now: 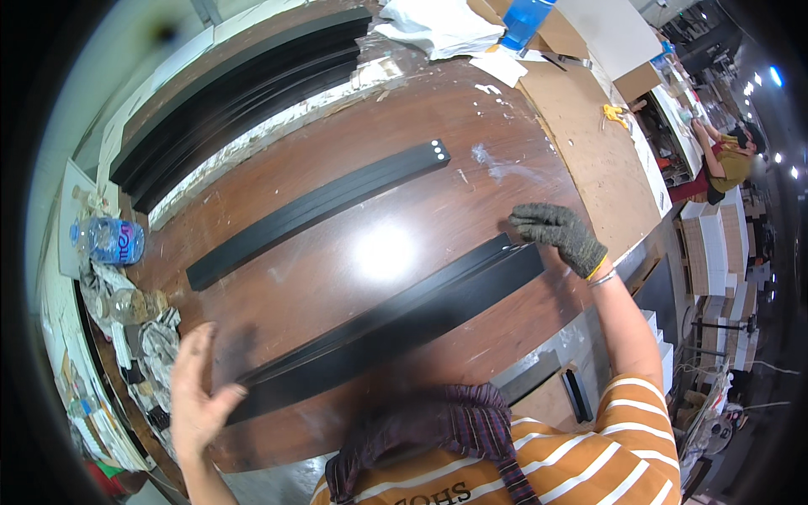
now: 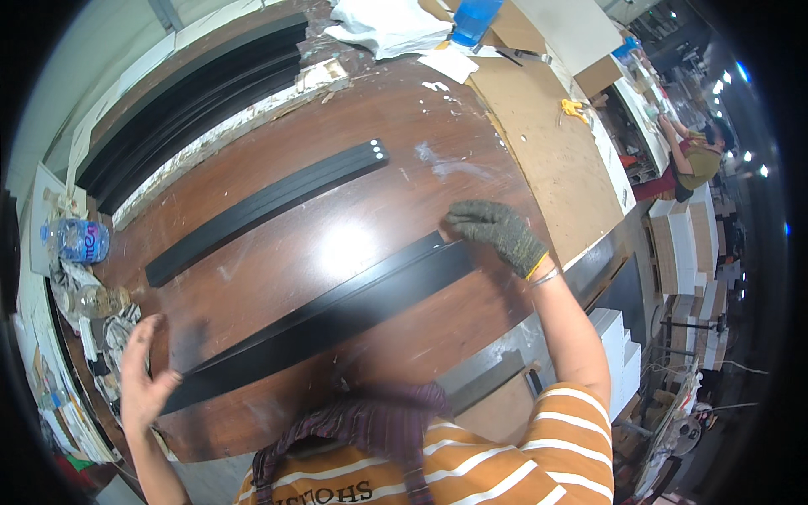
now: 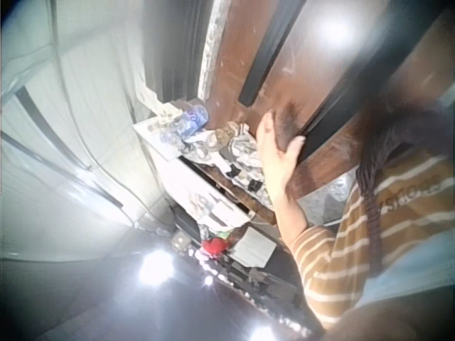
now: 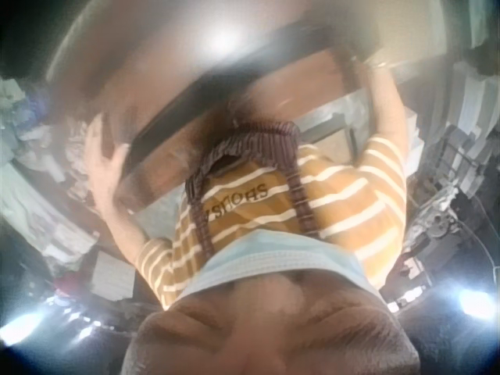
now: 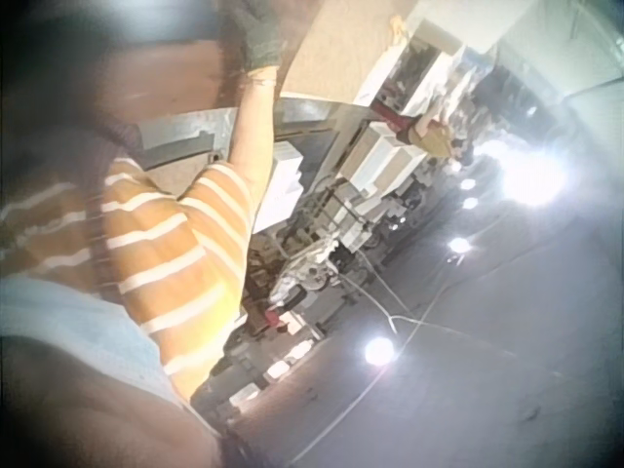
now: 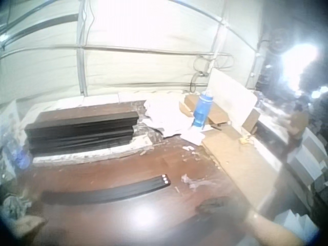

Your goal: The person applies small white adhesive dots along the edge of a black rectangular panel using a sheet of dots and gloved hands. They then wipe the panel with a cloth and move it to a stack of similar panels.

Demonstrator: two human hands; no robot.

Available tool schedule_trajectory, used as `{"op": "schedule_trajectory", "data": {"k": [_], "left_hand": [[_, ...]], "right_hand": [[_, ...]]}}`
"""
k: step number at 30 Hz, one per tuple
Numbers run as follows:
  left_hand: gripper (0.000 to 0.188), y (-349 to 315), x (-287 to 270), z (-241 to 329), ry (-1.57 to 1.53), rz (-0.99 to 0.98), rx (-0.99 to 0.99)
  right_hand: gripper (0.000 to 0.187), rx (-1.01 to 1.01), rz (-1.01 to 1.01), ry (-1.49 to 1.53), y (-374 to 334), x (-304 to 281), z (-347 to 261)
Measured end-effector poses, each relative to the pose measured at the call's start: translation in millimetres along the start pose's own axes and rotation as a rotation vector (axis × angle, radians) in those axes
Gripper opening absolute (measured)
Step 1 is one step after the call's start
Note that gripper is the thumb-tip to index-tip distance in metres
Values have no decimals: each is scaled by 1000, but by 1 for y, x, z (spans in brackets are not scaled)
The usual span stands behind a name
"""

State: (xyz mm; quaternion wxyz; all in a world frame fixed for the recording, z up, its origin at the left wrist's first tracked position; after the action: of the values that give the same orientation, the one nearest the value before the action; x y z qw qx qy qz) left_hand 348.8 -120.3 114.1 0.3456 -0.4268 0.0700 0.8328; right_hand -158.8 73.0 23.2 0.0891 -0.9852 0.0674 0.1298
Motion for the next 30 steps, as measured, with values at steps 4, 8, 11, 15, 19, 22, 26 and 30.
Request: {"op": "schedule_trajectory", "data": {"k": [4, 8, 11, 15, 19, 22, 26, 30], "left_hand": [[123, 20, 68, 85, 320, -231, 349], [121, 30, 120, 126, 445, -337, 402], [104, 36, 133, 130, 433, -327, 330], [89, 36, 134, 127, 411, -275, 290], [82, 31, 130, 123, 415, -240, 257], [78, 28, 128, 118, 371, -243, 182], [70, 28, 125, 114, 354, -237, 143], [65, 28, 125, 111, 332, -226, 103]], "right_hand": [[60, 24, -46, 192, -15, 23, 12], [85, -30, -80, -113, -19, 43, 13], [83, -126, -6, -122, -16, 52, 10], [76, -250, 49, -25, -12, 56, 4], [74, -164, 68, -159, -10, 59, 13], [69, -245, 110, -166, -11, 61, 13], [81, -288, 154, -182, -13, 58, 29], [89, -277, 197, -108, -20, 52, 54]]}}
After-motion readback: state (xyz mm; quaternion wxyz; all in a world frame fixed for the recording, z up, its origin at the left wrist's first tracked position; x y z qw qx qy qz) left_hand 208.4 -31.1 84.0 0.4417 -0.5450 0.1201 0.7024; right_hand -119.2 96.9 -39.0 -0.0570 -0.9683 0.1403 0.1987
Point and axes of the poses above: each hand's wrist, its own y-axis towards the middle knuckle, its own x-axis out of the palm, z = x × y, the point moved 9 cm from there along y, towards the middle knuckle
